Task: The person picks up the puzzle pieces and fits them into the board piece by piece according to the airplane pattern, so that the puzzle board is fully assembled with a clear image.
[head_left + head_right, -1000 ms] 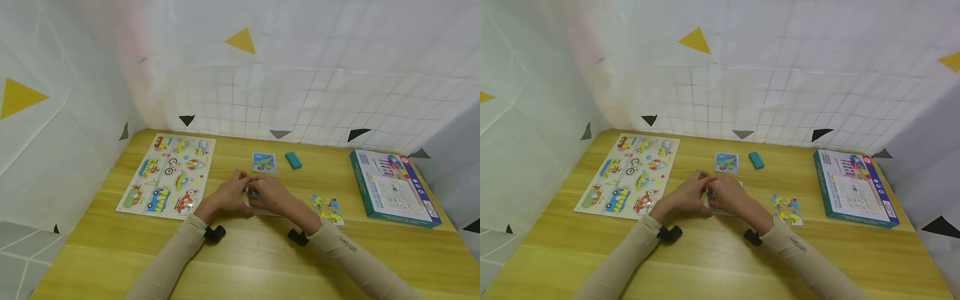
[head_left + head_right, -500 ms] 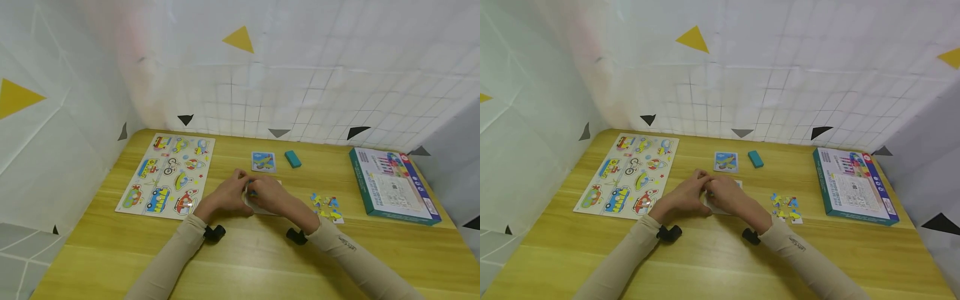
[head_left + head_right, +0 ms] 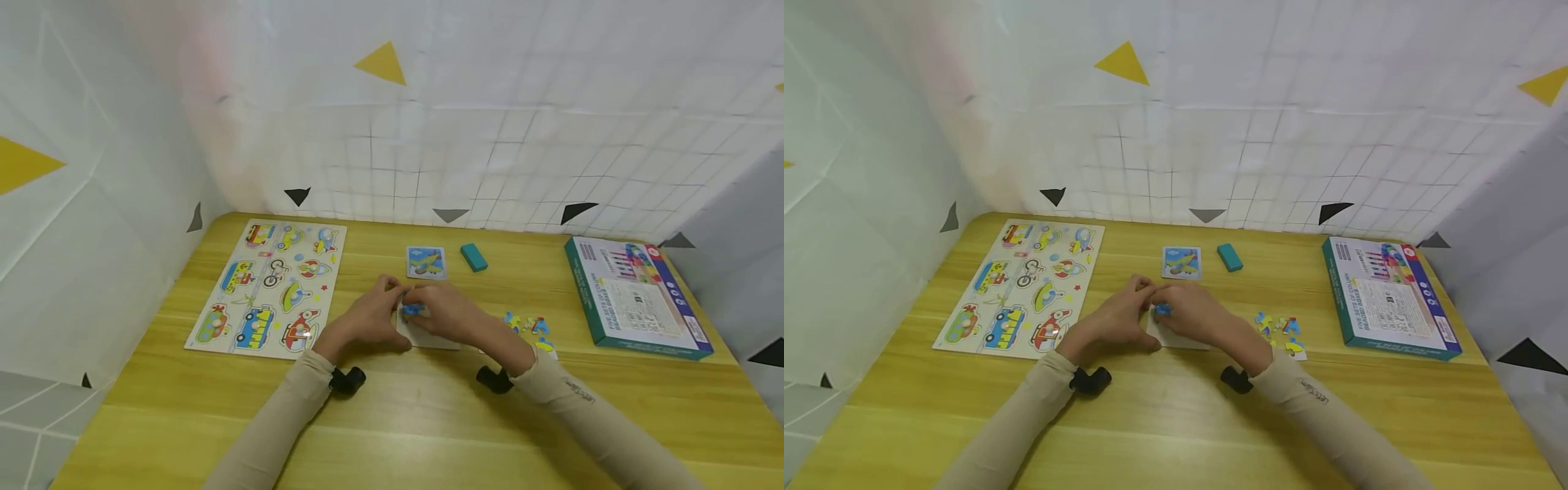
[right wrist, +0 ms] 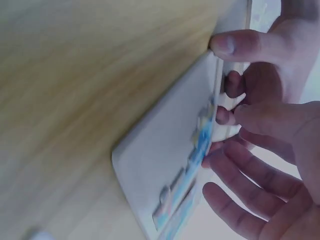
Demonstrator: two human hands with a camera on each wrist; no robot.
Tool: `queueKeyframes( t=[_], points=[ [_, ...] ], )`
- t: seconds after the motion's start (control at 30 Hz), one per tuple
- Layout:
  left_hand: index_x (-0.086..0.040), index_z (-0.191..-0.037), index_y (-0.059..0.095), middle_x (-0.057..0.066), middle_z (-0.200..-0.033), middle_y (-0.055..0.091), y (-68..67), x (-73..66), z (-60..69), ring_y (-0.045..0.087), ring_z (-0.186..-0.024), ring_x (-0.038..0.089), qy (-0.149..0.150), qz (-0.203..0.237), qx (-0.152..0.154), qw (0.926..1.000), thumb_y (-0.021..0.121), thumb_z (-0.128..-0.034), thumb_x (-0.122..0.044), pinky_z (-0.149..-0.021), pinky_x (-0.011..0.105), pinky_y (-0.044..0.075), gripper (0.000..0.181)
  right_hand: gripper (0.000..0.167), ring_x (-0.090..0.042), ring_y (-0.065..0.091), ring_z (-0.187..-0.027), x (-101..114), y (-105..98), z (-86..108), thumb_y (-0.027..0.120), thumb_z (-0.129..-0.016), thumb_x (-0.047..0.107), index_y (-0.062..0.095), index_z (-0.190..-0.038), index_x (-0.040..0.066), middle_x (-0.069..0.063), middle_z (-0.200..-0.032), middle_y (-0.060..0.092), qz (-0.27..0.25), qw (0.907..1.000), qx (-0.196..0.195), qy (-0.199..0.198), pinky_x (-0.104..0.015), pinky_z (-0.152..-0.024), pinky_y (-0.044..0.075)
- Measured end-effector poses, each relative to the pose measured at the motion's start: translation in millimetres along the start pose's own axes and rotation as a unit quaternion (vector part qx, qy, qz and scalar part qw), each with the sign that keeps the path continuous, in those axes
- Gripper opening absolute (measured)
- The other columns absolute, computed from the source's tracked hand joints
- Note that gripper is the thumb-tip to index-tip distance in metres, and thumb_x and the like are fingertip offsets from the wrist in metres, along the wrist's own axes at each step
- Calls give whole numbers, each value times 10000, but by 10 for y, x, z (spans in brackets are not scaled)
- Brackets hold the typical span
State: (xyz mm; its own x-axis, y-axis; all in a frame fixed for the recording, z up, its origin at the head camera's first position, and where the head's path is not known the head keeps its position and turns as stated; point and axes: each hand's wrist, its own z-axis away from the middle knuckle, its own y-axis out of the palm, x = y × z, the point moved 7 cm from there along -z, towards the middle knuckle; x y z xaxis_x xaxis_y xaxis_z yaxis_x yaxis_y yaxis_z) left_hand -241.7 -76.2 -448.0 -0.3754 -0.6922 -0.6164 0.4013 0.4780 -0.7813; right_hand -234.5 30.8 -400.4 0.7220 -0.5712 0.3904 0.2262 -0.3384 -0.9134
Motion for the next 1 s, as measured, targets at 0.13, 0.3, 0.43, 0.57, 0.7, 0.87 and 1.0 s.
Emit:
queueKeyframes(
  t=[0.13,0.3,0.43,0.57,0.7,0.87,1.0],
  points=[
    [-147,-1529,405,81,-1456,306,15,12,-14,530,-1029,197,-68,-81,23,9999,891,-685,-408,-878,353,476,1008,248,-273,666,-934,-63,-109,115,785,-845,57,739,-1077,-16,-109,-1041,683,-20,9999,-98,15,-367,-785,547],
    [-127,-1537,390,72,-1451,305,24,41,-26,516,-1049,192,-136,-81,5,9999,896,-673,-417,-904,350,461,1043,241,-288,663,-910,-183,-232,290,784,-845,68,740,-1069,-9,-121,-1029,687,139,9994,-220,210,-396,-771,544],
    [-128,-1537,389,75,-1449,307,28,51,-23,510,-1065,204,-164,-87,-13,9998,902,-664,-421,-919,360,457,1054,265,-294,661,-930,-281,-312,426,792,-842,81,733,-1086,-5,-118,-1028,692,228,9982,-228,501,-422,-787,540],
    [-134,-1539,387,76,-1458,301,33,60,-18,512,-1061,199,-197,-99,-11,9998,905,-662,-422,-911,359,461,1059,295,-285,660,-953,-352,-367,540,804,-830,86,728,-1100,-4,-121,-1048,690,404,9965,-215,693,-442,-807,541],
    [-133,-1539,385,76,-1457,302,44,67,-24,508,-1057,191,-177,-104,-17,9998,908,-661,-426,-909,347,457,1064,302,-283,662,-962,-409,-400,634,812,-817,81,730,-1098,3,-116,-1059,691,558,9953,-279,740,-449,-807,543],
    [-126,-1537,389,80,-1452,306,41,50,-23,505,-1067,201,-127,-35,-39,9999,912,-659,-420,-924,357,452,1064,309,-294,659,-974,-460,-443,725,811,-819,80,728,-1107,4,-102,-1067,686,618,9946,-351,759,-457,-818,537],
    [-120,-1534,392,86,-1454,307,32,37,-18,505,-1078,215,-97,15,-46,9999,912,-660,-410,-941,371,448,1058,306,-307,655,-980,-492,-471,784,802,-824,68,727,-1112,1,-109,-1078,683,604,9941,-315,845,-468,-818,535]
  ],
)
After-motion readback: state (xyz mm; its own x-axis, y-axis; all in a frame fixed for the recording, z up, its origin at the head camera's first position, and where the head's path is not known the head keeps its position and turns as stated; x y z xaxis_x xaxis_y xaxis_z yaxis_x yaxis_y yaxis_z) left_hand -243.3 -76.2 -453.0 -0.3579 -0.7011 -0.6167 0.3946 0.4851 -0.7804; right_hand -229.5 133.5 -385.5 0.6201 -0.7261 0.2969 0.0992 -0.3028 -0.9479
